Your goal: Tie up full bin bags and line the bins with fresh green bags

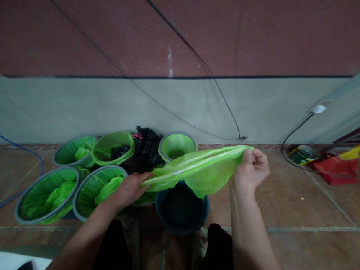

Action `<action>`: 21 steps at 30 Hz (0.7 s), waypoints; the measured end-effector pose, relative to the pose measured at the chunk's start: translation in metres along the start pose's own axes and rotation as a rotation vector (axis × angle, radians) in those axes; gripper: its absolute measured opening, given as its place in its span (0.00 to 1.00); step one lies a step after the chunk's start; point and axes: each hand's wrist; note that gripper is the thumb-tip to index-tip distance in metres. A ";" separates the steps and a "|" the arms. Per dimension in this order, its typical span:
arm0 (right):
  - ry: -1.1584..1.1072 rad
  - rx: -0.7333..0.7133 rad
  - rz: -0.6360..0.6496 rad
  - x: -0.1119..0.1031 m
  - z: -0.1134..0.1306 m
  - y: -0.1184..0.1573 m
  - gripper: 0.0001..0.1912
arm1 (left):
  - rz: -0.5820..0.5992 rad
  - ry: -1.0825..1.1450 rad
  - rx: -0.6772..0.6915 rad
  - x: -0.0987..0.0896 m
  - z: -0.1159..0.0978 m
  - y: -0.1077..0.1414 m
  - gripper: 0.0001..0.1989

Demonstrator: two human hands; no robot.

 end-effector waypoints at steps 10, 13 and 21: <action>0.094 0.005 -0.026 -0.005 -0.005 -0.002 0.05 | -0.195 -0.234 -0.233 -0.008 0.004 0.000 0.18; 0.108 0.031 -0.040 -0.005 -0.008 -0.002 0.05 | -0.155 -0.217 -0.234 -0.013 0.008 -0.002 0.17; 0.117 0.092 -0.131 -0.007 -0.013 -0.010 0.07 | -0.179 0.280 -0.040 -0.037 0.024 0.007 0.14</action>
Point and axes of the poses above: each hand's wrist, its own y-axis away from the middle knuckle, its own x-axis out of the palm, z = x × y, and after that the axes turned 8 degrees about -x, right-handed
